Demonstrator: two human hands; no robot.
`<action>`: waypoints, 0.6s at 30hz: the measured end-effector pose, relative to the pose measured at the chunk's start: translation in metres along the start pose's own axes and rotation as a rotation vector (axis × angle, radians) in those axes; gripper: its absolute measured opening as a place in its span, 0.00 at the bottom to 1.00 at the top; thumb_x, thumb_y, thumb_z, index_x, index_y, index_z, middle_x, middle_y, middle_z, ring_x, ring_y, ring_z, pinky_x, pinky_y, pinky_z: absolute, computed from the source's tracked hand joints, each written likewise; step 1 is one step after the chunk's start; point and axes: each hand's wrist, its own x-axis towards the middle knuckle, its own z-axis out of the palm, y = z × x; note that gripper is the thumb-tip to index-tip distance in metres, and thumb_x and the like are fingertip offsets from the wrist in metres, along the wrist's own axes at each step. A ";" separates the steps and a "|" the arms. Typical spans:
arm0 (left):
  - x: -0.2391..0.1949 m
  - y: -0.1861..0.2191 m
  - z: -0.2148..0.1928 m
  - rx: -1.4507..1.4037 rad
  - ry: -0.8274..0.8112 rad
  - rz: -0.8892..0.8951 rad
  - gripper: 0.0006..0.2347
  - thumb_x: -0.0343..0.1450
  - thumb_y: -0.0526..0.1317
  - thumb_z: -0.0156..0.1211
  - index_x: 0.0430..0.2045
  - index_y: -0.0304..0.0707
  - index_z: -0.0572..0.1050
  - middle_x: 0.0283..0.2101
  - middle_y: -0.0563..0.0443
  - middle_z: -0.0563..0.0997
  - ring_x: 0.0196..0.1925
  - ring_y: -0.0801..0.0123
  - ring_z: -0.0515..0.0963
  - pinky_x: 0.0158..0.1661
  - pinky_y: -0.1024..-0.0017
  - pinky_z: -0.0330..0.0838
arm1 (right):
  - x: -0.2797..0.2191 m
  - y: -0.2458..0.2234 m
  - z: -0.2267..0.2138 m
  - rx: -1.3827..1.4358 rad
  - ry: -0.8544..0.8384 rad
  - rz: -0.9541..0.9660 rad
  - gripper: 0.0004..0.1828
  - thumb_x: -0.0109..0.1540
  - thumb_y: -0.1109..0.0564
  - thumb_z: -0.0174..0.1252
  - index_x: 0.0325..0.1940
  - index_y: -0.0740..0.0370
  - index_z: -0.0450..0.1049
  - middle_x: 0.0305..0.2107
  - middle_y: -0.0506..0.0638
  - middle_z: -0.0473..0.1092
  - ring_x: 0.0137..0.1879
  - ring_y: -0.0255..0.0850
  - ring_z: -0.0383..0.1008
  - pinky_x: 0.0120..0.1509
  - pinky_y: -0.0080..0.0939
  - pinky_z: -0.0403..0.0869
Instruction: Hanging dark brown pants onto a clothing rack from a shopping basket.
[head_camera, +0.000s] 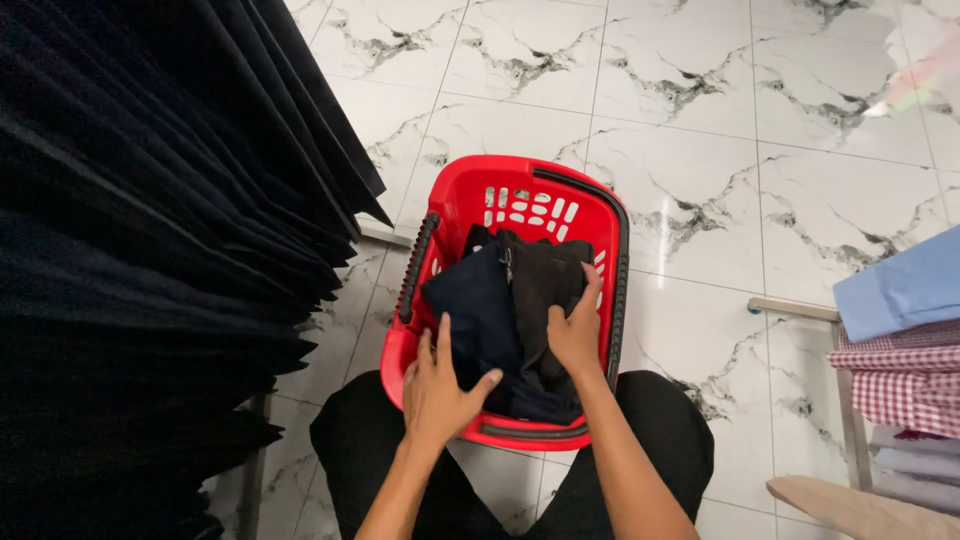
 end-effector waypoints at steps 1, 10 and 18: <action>0.008 0.015 -0.009 -0.001 0.003 0.001 0.47 0.65 0.68 0.58 0.76 0.50 0.41 0.73 0.23 0.53 0.72 0.37 0.60 0.62 0.44 0.59 | -0.012 -0.014 -0.005 0.000 0.000 -0.003 0.36 0.60 0.63 0.48 0.72 0.46 0.50 0.63 0.62 0.65 0.53 0.59 0.78 0.45 0.53 0.77; 0.071 0.035 0.046 -0.614 -0.003 -0.309 0.62 0.53 0.39 0.83 0.77 0.61 0.35 0.73 0.14 0.40 0.70 0.20 0.60 0.65 0.40 0.63 | -0.026 -0.015 -0.018 0.290 0.151 -0.078 0.45 0.59 0.74 0.40 0.81 0.56 0.45 0.73 0.61 0.51 0.77 0.54 0.52 0.81 0.63 0.54; 0.070 0.041 0.034 -0.296 0.065 -0.229 0.29 0.69 0.29 0.58 0.67 0.59 0.65 0.68 0.35 0.53 0.58 0.32 0.78 0.58 0.48 0.78 | 0.010 -0.041 -0.054 0.402 0.476 -0.175 0.40 0.60 0.69 0.41 0.78 0.60 0.50 0.72 0.62 0.52 0.77 0.53 0.53 0.81 0.62 0.55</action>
